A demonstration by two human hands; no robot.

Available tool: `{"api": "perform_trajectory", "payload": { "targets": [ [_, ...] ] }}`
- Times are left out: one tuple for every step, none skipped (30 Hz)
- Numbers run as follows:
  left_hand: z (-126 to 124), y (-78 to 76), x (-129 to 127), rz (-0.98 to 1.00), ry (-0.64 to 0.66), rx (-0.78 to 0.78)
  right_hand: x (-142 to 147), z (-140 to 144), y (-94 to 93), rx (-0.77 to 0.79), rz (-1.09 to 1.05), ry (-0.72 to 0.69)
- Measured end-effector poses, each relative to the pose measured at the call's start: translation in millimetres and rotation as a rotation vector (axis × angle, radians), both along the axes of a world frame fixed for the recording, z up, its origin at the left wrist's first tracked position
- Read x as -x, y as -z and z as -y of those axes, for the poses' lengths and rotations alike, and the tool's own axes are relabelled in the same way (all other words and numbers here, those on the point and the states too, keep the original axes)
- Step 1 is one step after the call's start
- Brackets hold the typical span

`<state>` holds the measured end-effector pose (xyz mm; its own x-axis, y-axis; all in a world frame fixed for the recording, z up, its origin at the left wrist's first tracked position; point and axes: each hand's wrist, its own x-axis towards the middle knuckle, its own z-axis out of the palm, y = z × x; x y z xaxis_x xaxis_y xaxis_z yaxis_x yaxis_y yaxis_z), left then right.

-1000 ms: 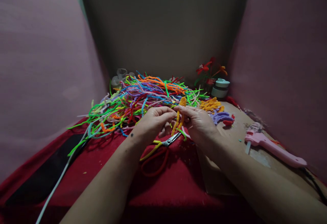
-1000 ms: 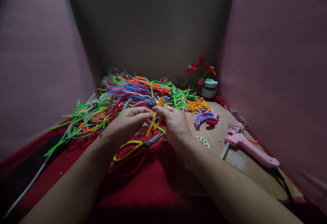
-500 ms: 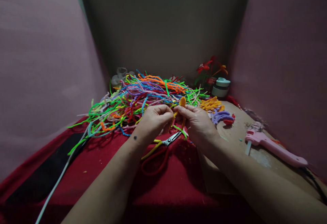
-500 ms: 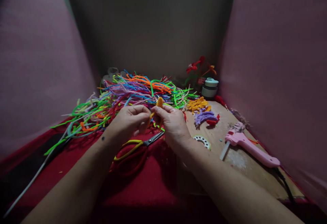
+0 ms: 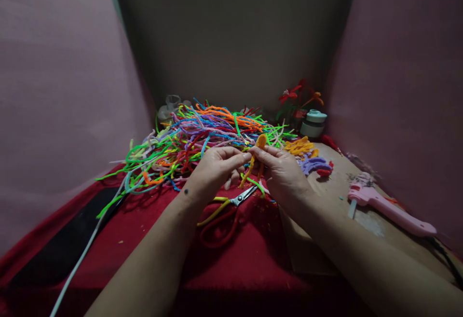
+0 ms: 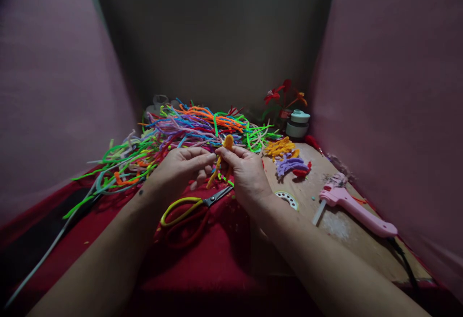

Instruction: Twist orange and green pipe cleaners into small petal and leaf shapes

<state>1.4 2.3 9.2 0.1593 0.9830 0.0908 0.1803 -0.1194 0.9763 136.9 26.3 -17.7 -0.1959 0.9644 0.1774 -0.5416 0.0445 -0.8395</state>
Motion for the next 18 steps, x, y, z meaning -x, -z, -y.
{"api": "perform_trajectory", "payload": {
  "targets": [
    [0.4, -0.3, -0.5, -0.013, 0.016, 0.003, 0.3, 0.7, -0.8, 0.018, -0.007, -0.002],
    [0.9, -0.6, -1.1, -0.022, 0.029, -0.006, 0.4, 1.3, -1.4, 0.03, -0.009, -0.002],
    [1.3, -0.9, -1.7, -0.026, 0.037, -0.023, 0.5, 1.8, -1.8, 0.036, -0.008, -0.005],
    [1.8, -1.1, -2.3, -0.028, 0.041, -0.045, 0.4, 2.2, -2.1, 0.036, -0.005, -0.008],
    [2.3, -1.3, -3.0, -0.031, 0.041, -0.065, 0.3, 2.5, -2.1, 0.031, -0.002, -0.012],
    [2.8, -1.6, -3.8, -0.037, 0.037, -0.08, 0.2, 2.8, -2.1, 0.028, -0.002, -0.014],
    [3.3, -1.7, -4.6, -0.047, 0.028, -0.087, 0.1, 2.9, -2.0, 0.027, -0.002, -0.014],
    [3.7, -1.8, -5.4, -0.059, 0.018, -0.086, 0.0, 2.9, -1.9, 0.03, -0.004, -0.009],
    [4.0, -1.8, -6.2, -0.07, 0.006, -0.079, 0.0, 2.8, -1.8, 0.035, -0.005, 0.001],
    [4.0, -1.6, -6.8, -0.08, -0.008, -0.069, 0.1, 2.5, -1.7, 0.043, -0.005, 0.014],
    [3.9, -1.2, -7.2, -0.086, -0.021, -0.058, 0.2, 2.0, -1.5, 0.056, -0.004, 0.023],
    [3.6, -0.7, -7.5, -0.087, -0.033, -0.048, 0.4, 1.4, -1.3, 0.07, -0.005, 0.026],
    [3.0, -0.2, -7.5, -0.078, -0.044, -0.043, 0.7, 0.8, -1.0, 0.084, -0.011, 0.019],
    [2.4, 0.3, -7.3, -0.061, -0.051, -0.05, 0.9, 0.1, -0.8, 0.094, -0.026, 0.003],
    [1.7, 0.6, -7.1, -0.046, -0.054, -0.064, 1.1, -0.4, -0.7, 0.099, -0.047, -0.02],
    [1.1, 0.9, -6.9, -0.04, -0.049, -0.08, 1.4, -0.6, -0.8, 0.103, -0.07, -0.043],
    [0.7, 1.0, -6.7, -0.047, -0.041, -0.092, 1.6, -0.6, -1.0, 0.105, -0.093, -0.056],
    [0.6, 1.1, -6.8, -0.063, -0.026, -0.095, 1.7, -0.3, -1.5, 0.111, -0.113, -0.058]
  ]
}}
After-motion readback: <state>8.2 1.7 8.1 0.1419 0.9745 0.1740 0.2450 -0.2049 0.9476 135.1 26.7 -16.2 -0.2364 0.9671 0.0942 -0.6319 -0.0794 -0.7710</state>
